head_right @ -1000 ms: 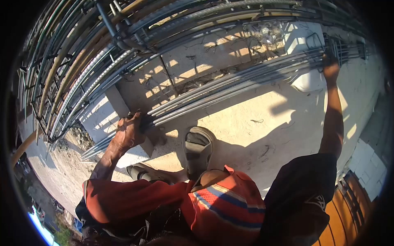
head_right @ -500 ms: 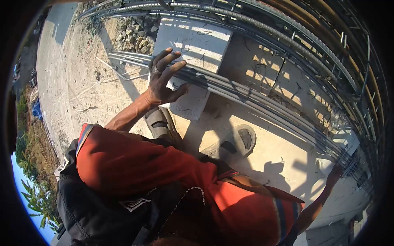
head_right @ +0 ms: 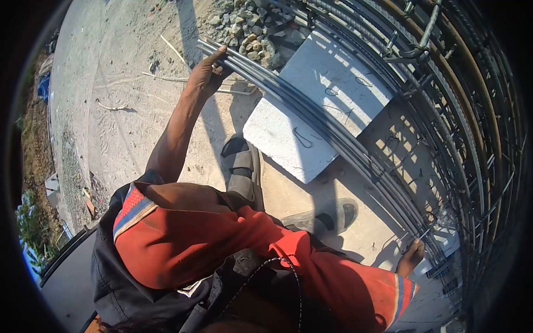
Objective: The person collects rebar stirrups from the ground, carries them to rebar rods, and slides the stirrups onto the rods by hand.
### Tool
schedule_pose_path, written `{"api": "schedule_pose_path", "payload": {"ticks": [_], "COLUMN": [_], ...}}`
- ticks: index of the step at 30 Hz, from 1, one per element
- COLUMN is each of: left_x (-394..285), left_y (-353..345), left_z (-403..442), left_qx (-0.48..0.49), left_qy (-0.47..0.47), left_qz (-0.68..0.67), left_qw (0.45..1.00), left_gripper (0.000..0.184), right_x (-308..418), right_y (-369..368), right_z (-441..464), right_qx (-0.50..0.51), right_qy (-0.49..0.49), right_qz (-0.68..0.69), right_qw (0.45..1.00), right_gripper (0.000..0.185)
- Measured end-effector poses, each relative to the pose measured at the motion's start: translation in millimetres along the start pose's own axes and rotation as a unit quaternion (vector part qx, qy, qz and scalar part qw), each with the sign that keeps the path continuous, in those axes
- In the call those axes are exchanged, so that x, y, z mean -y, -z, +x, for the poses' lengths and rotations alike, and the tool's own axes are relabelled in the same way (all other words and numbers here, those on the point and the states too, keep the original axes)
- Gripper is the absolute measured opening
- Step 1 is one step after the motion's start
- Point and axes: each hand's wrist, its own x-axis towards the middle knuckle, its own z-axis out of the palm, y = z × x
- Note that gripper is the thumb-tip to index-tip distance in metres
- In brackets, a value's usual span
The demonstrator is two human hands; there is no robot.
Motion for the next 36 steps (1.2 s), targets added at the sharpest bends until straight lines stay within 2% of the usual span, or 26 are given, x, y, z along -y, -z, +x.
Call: {"api": "schedule_pose_path", "payload": {"ticks": [3,4,5,7,9,10,11,13,15,16,19,20,23,24,25,26,27,29,31,32,33,34,36], "left_x": [0,-4,2,18,18,10,5,1,1,7,11,1,-12,-11,-11,3,2,-2,6,14,11,8,5], "left_y": [8,-2,9,35,27,18,11,13,13,17,26,14,17,23,26,29,28,5,30,28,24,20,19], "left_z": [-1,-10,-2,21,16,6,1,-2,-10,-6,4,-4,-16,-18,-16,-3,-3,-17,-6,-12,-16,-18,-10], "left_qx": [0.065,0.047,0.088,0.169,0.097,0.065,0.035,0.009,-0.004,0.027,0.072,0.008,0.046,0.091,0.137,0.128,0.166,0.063,0.080,0.036,0.034,0.033,0.053], "left_qy": [0.012,0.011,0.010,0.002,-0.014,-0.009,-0.007,-0.020,-0.027,-0.025,0.001,0.026,-0.014,-0.015,-0.028,-0.012,-0.002,-0.026,0.036,0.036,0.047,0.055,0.072], "left_qz": [-0.034,-0.037,-0.052,-0.084,-0.050,-0.036,-0.022,-0.012,-0.039,-0.065,-0.099,-0.080,0.000,-0.003,-0.013,-0.040,-0.051,-0.094,-0.009,-0.011,-0.008,-0.006,-0.042], "left_qw": [0.997,0.998,0.995,0.982,0.994,0.997,0.999,1.000,0.999,0.997,0.993,0.996,0.999,0.996,0.990,0.991,0.985,0.993,0.996,0.999,0.998,0.998,0.995], "left_gripper": [0.022,0.020,0.020,0.020,0.022,0.023,0.024,0.025,0.023,0.023,0.022,0.020,0.028,0.028,0.029,0.030,0.033,0.024,0.033,0.030,0.029,0.028,0.025], "right_x": [79,99,115,132,156,164,163,166,186,186,187,192,202,205,203,202,202,203,202,206,207,203,201], "right_y": [-75,-98,-116,-145,-170,-181,-193,-204,-221,-225,-238,-241,-243,-240,-240,-247,-255,-270,-269,-267,-266,-265,-265], "right_z": [-24,-29,-32,-33,-38,-38,-40,-37,-42,-40,-39,-41,-42,-40,-40,-38,-39,-39,-47,-45,-43,-40,-39], "right_qx": [0.095,0.116,0.137,0.144,0.219,0.245,0.244,0.247,0.257,0.261,0.305,0.305,0.316,0.340,0.366,0.392,0.417,0.394,0.390,0.394,0.399,0.409,0.406], "right_qy": [-0.020,-0.023,-0.027,-0.068,0.056,0.023,-0.027,0.152,0.015,-0.002,-0.012,-0.020,-0.042,-0.053,-0.055,-0.044,-0.039,-0.047,-0.067,-0.063,-0.061,-0.010,-0.032], "right_qz": [0.061,0.055,0.047,0.194,0.024,0.032,0.130,-0.010,0.125,0.112,0.122,0.148,0.248,0.265,0.216,0.171,0.129,0.204,0.238,0.239,0.240,0.213,0.220], "right_qw": [0.993,0.991,0.989,0.968,0.974,0.969,0.960,0.957,0.958,0.959,0.945,0.941,0.915,0.901,0.904,0.903,0.899,0.895,0.887,0.885,0.883,0.887,0.886], "right_gripper": [0.027,0.026,0.025,0.023,0.021,0.020,0.018,0.016,0.014,0.016,0.018,0.020,0.018,0.016,0.015,0.014,0.013,0.012,0.011,0.010,0.010,0.010,0.011]}}
